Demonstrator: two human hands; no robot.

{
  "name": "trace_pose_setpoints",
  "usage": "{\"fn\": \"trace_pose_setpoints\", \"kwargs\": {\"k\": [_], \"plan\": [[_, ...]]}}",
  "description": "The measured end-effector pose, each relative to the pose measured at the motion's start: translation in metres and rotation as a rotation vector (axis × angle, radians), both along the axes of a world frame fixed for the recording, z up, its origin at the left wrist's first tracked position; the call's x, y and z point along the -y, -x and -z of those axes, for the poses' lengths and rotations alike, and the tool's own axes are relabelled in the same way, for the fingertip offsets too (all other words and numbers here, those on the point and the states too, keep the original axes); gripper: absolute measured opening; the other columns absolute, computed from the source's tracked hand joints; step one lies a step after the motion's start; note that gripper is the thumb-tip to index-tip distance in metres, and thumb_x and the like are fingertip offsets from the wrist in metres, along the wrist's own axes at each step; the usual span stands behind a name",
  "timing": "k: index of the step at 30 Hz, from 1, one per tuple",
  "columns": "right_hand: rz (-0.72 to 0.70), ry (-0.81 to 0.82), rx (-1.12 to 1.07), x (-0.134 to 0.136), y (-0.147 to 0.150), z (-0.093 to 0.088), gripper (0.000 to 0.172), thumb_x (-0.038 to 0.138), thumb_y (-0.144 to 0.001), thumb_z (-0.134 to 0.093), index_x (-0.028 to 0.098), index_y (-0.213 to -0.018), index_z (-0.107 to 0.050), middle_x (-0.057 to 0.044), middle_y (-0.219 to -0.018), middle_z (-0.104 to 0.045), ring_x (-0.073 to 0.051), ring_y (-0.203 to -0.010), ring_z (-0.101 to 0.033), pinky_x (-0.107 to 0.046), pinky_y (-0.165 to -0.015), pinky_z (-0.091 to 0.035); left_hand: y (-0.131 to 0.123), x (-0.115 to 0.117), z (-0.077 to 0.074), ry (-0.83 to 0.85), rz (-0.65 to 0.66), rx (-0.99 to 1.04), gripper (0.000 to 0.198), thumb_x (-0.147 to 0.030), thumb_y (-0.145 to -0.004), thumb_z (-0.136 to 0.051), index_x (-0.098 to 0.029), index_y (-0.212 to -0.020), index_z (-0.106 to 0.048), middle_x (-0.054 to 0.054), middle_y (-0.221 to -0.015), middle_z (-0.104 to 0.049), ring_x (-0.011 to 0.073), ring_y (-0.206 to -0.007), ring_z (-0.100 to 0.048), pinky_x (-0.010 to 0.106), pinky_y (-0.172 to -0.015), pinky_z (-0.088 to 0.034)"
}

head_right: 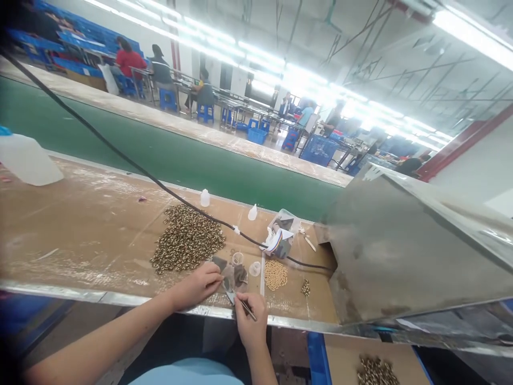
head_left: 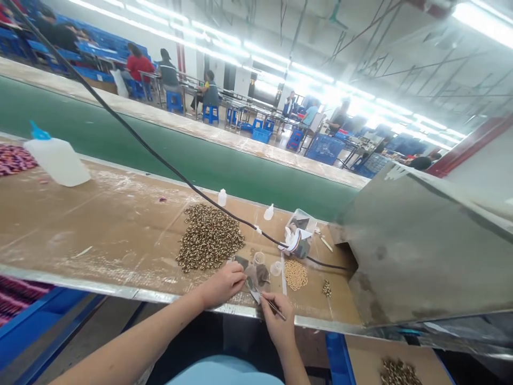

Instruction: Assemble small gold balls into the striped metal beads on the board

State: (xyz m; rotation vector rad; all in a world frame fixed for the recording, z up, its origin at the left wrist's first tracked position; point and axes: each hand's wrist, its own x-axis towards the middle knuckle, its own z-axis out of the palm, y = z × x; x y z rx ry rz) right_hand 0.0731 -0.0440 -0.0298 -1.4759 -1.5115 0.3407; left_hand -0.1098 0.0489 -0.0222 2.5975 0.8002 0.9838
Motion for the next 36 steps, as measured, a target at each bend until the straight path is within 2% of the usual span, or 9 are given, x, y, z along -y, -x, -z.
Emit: {"fn": "trace_pose_setpoints", "kwargs": {"k": [6, 10, 14, 18, 20, 24, 28, 32, 36], "plan": [[0.052, 0.005, -0.104, 0.004, 0.008, -0.004, 0.014, 0.030, -0.080, -0.059, 0.020, -0.082, -0.069, -0.004, -0.076, -0.070, -0.016, -0.071, -0.066, -0.027, -0.065, -0.051, -0.002, -0.002, 0.000, -0.049, 0.043, 0.034, 0.023, -0.014, -0.086, -0.046, -0.016, -0.069, -0.062, 0.004, -0.068, -0.057, 0.0131, -0.067, -0.053, 0.023, -0.064, -0.044], [-0.003, -0.044, 0.073, 0.001, 0.018, -0.003, 0.010, 0.027, -0.079, -0.062, 0.022, -0.082, -0.070, -0.002, -0.078, -0.070, -0.015, -0.074, -0.063, -0.026, -0.066, -0.047, -0.003, -0.005, -0.003, -0.123, 0.066, 0.107, 0.023, -0.020, -0.087, -0.045, -0.017, -0.075, -0.065, 0.005, -0.072, -0.062, 0.0136, -0.067, -0.058, 0.024, -0.064, -0.048], [0.082, -0.077, 0.233, -0.006, 0.020, 0.003, 0.008, 0.028, -0.081, -0.063, 0.024, -0.077, -0.069, 0.000, -0.073, -0.071, -0.014, -0.073, -0.062, -0.029, -0.074, -0.042, -0.006, -0.014, -0.009, -0.211, 0.129, 0.124, 0.024, -0.025, -0.087, -0.047, -0.017, -0.073, -0.065, 0.005, -0.069, -0.062, 0.0139, -0.062, -0.060, 0.024, -0.062, -0.050], [0.064, -0.047, 0.299, -0.003, 0.019, 0.004, 0.025, 0.036, -0.086, -0.057, 0.026, -0.108, -0.063, 0.002, -0.081, -0.072, -0.012, -0.073, -0.062, -0.029, -0.077, -0.039, -0.007, -0.015, -0.012, -0.179, 0.149, 0.105, 0.024, -0.026, -0.085, -0.048, -0.019, -0.068, -0.064, 0.004, -0.066, -0.063, 0.0146, -0.060, -0.061, 0.025, -0.059, -0.052], [0.027, -0.048, 0.334, -0.002, 0.017, 0.003, 0.030, 0.037, -0.089, -0.053, 0.026, -0.116, -0.059, 0.001, -0.086, -0.072, -0.012, -0.075, -0.062, -0.029, -0.077, -0.038, -0.007, -0.014, -0.012, -0.163, 0.130, 0.087, 0.025, -0.028, -0.085, -0.047, -0.020, -0.067, -0.063, 0.003, -0.066, -0.063, 0.0146, -0.060, -0.060, 0.025, -0.059, -0.052], [-0.011, -0.050, 0.367, -0.003, 0.015, 0.003, 0.022, 0.036, -0.090, -0.050, 0.024, -0.102, -0.064, 0.000, -0.083, -0.072, -0.013, -0.076, -0.061, -0.029, -0.077, -0.038, -0.009, -0.014, -0.013, -0.195, 0.126, 0.076, 0.025, -0.029, -0.086, -0.046, -0.020, -0.068, -0.061, 0.003, -0.065, -0.061, 0.0139, -0.059, -0.059, 0.025, -0.059, -0.052], [-0.019, -0.050, 0.295, 0.003, 0.009, 0.003, 0.021, 0.037, -0.089, -0.052, 0.024, -0.099, -0.065, 0.000, -0.078, -0.071, -0.013, -0.073, -0.061, -0.029, -0.077, -0.040, -0.010, -0.013, -0.014, -0.209, 0.125, 0.075, 0.024, -0.028, -0.086, -0.046, -0.020, -0.069, -0.060, 0.003, -0.066, -0.061, 0.0135, -0.060, -0.058, 0.024, -0.060, -0.051], [0.067, -0.100, 0.111, 0.021, -0.003, 0.004, 0.023, 0.041, -0.086, -0.054, 0.023, -0.092, -0.067, -0.001, -0.074, -0.070, -0.013, -0.072, -0.061, -0.028, -0.074, -0.043, -0.011, -0.011, -0.014, -0.199, 0.111, 0.073, 0.025, -0.030, -0.086, -0.046, -0.020, -0.069, -0.061, 0.002, -0.067, -0.061, 0.0135, -0.060, -0.058, 0.025, -0.060, -0.052], [0.170, -0.052, -0.110, 0.040, -0.012, 0.005, 0.024, 0.044, -0.081, -0.059, 0.023, -0.089, -0.067, -0.001, -0.078, -0.069, -0.012, -0.064, -0.059, -0.025, -0.064, -0.046, -0.010, -0.011, -0.013, -0.148, 0.093, 0.058, 0.026, -0.034, -0.087, -0.046, -0.022, -0.071, -0.063, 0.000, -0.070, -0.062, 0.0132, -0.061, -0.059, 0.026, -0.061, -0.053]]}}
